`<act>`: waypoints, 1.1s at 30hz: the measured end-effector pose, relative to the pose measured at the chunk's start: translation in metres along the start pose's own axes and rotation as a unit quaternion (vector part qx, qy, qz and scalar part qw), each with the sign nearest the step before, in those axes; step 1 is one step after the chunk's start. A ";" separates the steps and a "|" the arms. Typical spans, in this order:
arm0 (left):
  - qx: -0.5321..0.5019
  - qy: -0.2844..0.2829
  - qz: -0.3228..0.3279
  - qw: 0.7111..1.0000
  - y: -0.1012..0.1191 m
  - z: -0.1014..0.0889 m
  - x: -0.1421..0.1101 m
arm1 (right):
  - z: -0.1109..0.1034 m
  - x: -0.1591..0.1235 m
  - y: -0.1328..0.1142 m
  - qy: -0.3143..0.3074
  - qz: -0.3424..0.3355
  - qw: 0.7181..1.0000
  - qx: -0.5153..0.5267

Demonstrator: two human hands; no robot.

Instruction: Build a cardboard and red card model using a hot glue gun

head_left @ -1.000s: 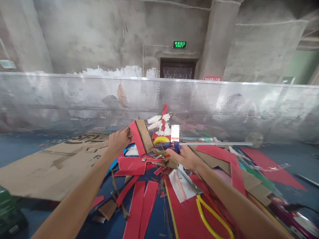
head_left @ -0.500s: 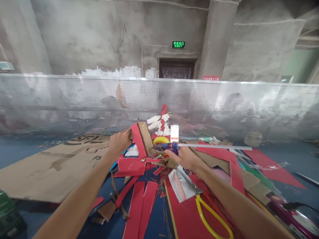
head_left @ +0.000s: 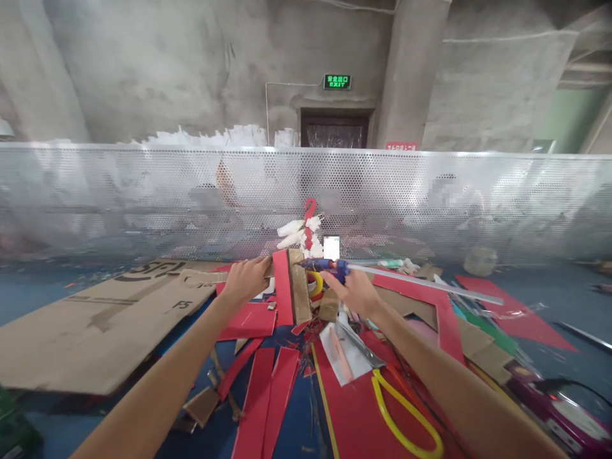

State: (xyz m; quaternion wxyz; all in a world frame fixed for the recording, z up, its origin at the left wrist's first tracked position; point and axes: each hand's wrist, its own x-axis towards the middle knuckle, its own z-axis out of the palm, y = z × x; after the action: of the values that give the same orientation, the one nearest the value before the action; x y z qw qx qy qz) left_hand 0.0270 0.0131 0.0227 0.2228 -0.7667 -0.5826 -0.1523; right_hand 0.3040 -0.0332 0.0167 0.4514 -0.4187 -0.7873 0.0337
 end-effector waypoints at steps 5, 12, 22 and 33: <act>0.008 0.000 0.032 0.999 0.006 -0.002 0.000 | -0.004 0.000 0.004 0.019 0.029 0.998 0.047; 0.009 -0.012 0.035 0.999 0.006 -0.001 0.000 | -0.006 0.001 0.005 0.035 0.019 0.999 0.036; 0.001 0.002 0.019 1.000 0.001 0.001 0.000 | -0.005 0.002 0.003 0.029 0.012 0.999 0.008; -0.017 0.016 -0.055 0.998 -0.027 -0.006 0.001 | -0.003 -0.002 -0.005 -0.050 -0.010 0.999 0.014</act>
State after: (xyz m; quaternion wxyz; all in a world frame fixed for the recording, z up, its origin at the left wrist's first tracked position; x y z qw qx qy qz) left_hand 0.0019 0.0170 0.0331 0.2097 -0.7345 -0.6178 -0.1866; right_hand 0.3031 -0.0387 0.0195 0.4171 -0.4023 -0.8126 0.0611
